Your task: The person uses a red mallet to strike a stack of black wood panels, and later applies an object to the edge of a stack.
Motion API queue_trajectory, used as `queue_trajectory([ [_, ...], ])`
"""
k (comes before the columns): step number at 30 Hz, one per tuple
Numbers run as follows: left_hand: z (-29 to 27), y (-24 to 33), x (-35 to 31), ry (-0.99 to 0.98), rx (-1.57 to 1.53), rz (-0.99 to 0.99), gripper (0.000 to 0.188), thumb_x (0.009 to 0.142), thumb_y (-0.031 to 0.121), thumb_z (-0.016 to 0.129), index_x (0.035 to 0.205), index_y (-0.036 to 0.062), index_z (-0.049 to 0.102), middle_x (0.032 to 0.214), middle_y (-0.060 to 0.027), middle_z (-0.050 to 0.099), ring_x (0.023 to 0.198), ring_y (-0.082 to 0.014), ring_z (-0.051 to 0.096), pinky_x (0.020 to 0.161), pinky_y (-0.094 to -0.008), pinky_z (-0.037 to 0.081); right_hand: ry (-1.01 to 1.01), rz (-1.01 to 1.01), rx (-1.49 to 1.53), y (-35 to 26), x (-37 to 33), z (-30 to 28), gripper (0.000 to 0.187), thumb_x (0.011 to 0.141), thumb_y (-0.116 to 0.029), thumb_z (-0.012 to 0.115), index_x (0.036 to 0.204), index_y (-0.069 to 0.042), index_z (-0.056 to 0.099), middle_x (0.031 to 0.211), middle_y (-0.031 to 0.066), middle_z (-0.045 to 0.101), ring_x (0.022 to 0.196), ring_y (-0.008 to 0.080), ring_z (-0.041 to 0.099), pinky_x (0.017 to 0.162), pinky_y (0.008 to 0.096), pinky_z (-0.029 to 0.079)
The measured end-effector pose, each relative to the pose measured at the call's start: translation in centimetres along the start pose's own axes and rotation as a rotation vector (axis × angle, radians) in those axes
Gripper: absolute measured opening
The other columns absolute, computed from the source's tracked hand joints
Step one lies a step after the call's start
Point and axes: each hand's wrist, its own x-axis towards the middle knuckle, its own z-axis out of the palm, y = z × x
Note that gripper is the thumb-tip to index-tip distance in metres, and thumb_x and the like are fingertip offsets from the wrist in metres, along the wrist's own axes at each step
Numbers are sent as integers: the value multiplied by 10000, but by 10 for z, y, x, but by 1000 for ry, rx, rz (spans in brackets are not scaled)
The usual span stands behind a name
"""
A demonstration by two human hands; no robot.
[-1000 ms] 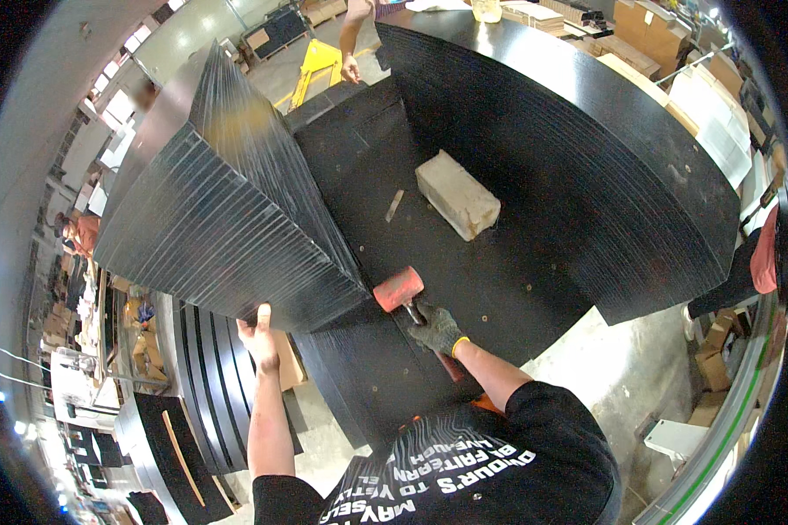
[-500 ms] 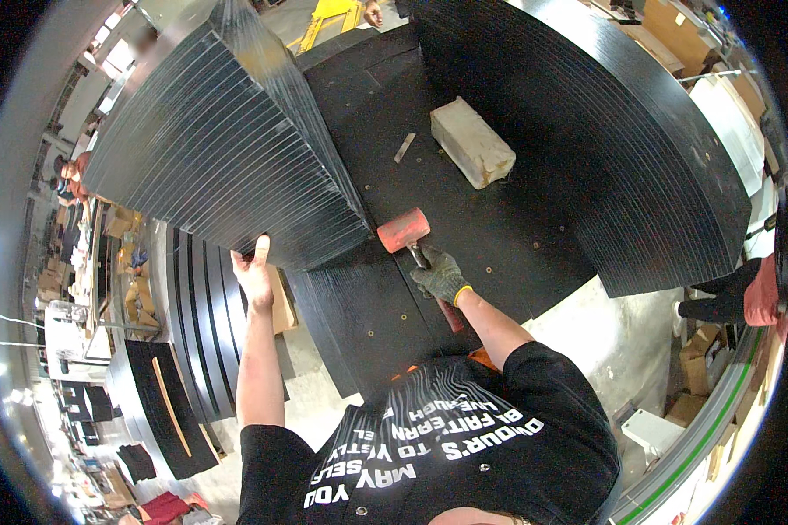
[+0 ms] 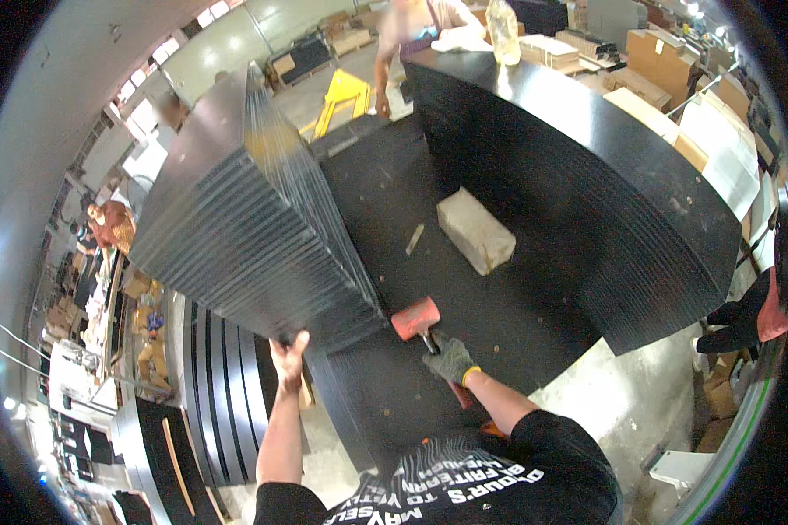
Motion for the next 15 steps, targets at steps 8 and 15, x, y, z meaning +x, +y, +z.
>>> queue_trajectory([
  [8, 20, -10, -16, 54, -19, -1, 594, 743, 18, 786, 1267, 51, 509, 1163, -41, 610, 1043, -190, 576, 959, -331, 422, -82, 39, 18, -5, -2, -13, 568, 786, -254, 679, 1280, -44, 493, 881, 182, 673, 729, 300, 682, 648, 386, 544],
  [15, 8, -15, -13, 95, 49, -34, 525, 762, 41, 782, 1231, 49, 547, 1138, -28, 622, 1023, -169, 573, 939, -315, 426, -105, 40, -129, -21, -6, -20, 613, 781, -319, 672, 1297, -47, 484, 965, 197, 666, 871, 351, 663, 755, 428, 537],
])
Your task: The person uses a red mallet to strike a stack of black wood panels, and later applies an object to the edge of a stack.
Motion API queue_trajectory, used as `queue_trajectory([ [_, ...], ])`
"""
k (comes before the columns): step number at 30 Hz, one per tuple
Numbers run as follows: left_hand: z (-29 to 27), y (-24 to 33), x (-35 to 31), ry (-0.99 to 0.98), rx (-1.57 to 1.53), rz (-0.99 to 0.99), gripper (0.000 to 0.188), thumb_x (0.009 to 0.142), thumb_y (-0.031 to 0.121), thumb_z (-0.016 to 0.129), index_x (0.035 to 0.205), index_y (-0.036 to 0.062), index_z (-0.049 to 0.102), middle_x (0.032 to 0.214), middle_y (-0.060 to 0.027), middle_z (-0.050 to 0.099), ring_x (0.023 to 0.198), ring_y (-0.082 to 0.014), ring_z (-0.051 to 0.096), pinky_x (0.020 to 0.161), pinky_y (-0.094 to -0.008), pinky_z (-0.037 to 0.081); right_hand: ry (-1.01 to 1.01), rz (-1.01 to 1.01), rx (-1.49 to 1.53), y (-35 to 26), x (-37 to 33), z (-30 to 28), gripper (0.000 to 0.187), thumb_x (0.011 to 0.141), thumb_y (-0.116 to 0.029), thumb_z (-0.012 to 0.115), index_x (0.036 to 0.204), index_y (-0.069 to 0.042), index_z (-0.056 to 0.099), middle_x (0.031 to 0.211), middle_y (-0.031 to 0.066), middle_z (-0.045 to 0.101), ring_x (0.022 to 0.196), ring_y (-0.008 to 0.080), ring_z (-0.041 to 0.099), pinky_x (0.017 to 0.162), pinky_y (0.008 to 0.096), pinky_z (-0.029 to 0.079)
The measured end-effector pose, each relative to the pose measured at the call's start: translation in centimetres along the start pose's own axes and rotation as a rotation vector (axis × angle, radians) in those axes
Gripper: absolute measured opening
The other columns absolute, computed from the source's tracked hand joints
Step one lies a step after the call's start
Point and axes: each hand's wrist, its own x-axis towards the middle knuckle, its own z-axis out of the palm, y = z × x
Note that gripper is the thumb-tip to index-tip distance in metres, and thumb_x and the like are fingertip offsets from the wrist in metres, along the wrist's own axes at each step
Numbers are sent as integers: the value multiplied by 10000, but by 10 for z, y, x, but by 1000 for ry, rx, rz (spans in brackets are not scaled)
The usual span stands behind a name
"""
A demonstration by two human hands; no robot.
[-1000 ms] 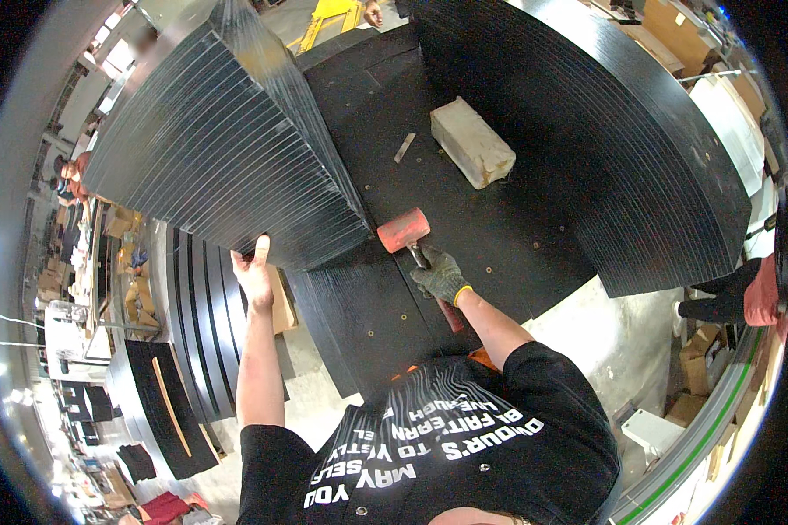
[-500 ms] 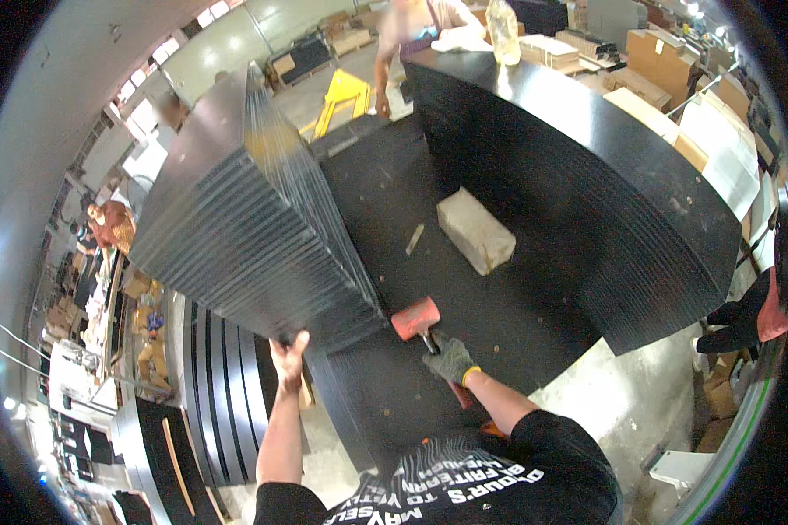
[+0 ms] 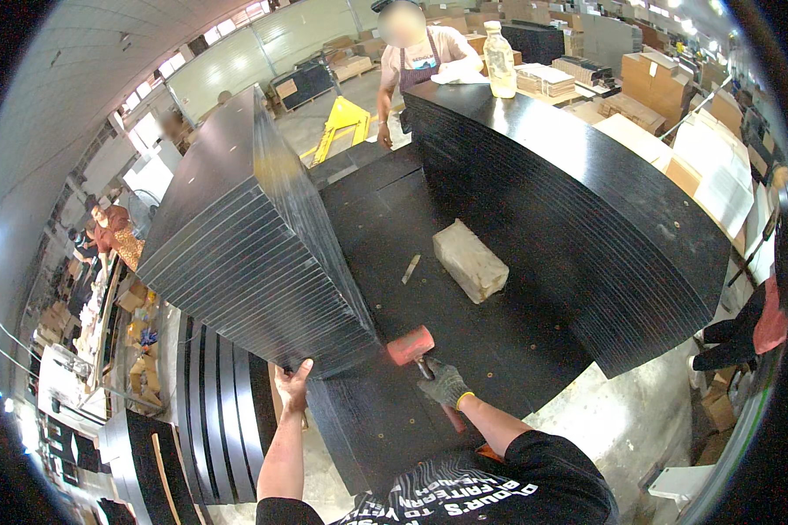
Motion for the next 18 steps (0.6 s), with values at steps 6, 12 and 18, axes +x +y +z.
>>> queue_trajectory([
  [6, -2, 0, 1, 23, 33, 2, 529, 790, 148, 780, 1247, 35, 538, 1153, -28, 614, 1023, -175, 562, 934, -303, 413, -13, 50, 106, -12, -10, -6, 621, 780, -309, 676, 1313, -56, 482, 1065, 212, 644, 951, 368, 645, 806, 420, 526],
  [12, 3, 17, 1, 25, -54, -18, 605, 801, 202, 776, 1308, 42, 487, 1226, -48, 571, 1100, -185, 519, 992, -316, 360, 23, -21, 43, -8, -8, -6, 590, 783, -274, 676, 1300, -56, 494, 1003, 202, 657, 897, 326, 669, 765, 397, 534],
  [18, 5, 26, 4, -18, -47, 9, 618, 826, 232, 756, 1340, 38, 473, 1251, -54, 561, 1117, -185, 513, 1004, -313, 354, 67, -31, 116, 7, -1, 7, 568, 797, -225, 671, 1299, -36, 484, 808, 163, 665, 641, 241, 678, 572, 358, 542],
])
